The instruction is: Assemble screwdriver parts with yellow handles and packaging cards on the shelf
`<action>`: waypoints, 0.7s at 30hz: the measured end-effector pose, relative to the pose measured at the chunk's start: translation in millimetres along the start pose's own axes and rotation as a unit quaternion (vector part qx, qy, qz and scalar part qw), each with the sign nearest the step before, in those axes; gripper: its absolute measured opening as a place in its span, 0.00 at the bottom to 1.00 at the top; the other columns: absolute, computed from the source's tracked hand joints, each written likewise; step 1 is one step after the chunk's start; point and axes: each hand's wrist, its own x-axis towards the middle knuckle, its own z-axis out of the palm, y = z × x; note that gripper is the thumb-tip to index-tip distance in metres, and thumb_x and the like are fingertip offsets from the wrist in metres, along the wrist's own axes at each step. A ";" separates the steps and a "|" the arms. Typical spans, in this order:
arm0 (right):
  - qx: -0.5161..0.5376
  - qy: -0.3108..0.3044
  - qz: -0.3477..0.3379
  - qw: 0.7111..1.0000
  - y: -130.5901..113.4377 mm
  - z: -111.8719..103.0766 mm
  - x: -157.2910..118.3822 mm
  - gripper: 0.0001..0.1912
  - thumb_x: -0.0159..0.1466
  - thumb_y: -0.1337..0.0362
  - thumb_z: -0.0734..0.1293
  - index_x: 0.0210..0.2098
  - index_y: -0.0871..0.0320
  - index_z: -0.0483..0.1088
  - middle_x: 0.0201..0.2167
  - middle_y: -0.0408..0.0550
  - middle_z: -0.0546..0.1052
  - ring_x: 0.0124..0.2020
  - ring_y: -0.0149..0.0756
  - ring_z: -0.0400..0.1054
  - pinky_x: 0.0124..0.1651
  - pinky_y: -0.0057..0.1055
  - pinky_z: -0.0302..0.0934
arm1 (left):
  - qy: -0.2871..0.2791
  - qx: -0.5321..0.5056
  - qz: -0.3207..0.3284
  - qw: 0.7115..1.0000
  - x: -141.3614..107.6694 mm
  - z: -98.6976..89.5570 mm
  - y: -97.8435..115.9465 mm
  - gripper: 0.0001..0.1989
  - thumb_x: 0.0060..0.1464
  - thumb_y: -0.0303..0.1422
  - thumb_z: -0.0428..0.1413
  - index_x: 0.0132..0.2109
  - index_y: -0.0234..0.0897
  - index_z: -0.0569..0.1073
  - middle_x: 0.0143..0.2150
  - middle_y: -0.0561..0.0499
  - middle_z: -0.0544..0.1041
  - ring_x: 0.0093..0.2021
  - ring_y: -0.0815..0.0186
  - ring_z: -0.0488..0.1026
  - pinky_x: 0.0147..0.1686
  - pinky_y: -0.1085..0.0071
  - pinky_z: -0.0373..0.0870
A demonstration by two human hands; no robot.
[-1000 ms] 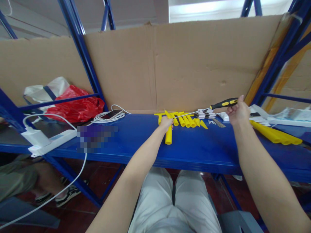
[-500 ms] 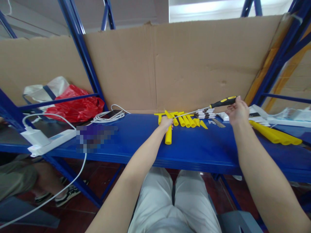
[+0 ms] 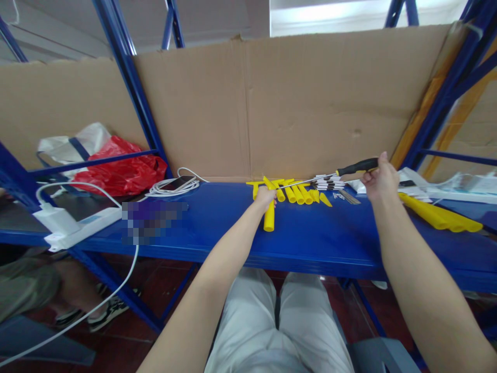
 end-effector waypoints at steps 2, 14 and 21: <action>-0.009 0.016 0.002 1.000 -0.8 1.5 -2.3 0.22 0.64 0.57 0.65 0.21 0.56 0.52 0.09 0.33 0.48 0.10 0.23 0.45 0.13 0.21 0.43 | 0.000 0.000 0.001 1.000 0.7 -0.3 -0.4 0.06 0.54 0.20 0.50 0.34 0.31 0.71 0.15 0.60 0.60 0.15 0.74 0.59 0.23 0.75 0.64; 0.056 -0.014 0.067 0.996 -11.7 4.6 -8.8 0.17 0.66 0.63 0.54 0.21 0.56 0.54 0.12 0.37 0.51 0.13 0.26 0.49 0.15 0.23 0.46 | 0.003 -0.006 0.003 1.000 2.1 0.3 -1.3 0.06 0.54 0.20 0.50 0.36 0.31 0.71 0.16 0.60 0.61 0.14 0.75 0.59 0.22 0.76 0.63; 0.013 -0.012 0.028 0.999 -4.6 3.4 -5.9 0.20 0.64 0.61 0.64 0.21 0.57 0.50 0.11 0.34 0.50 0.13 0.24 0.47 0.15 0.22 0.42 | 0.003 0.002 0.002 1.000 2.0 0.7 -1.1 0.06 0.54 0.20 0.50 0.35 0.31 0.71 0.15 0.60 0.60 0.14 0.75 0.58 0.21 0.77 0.62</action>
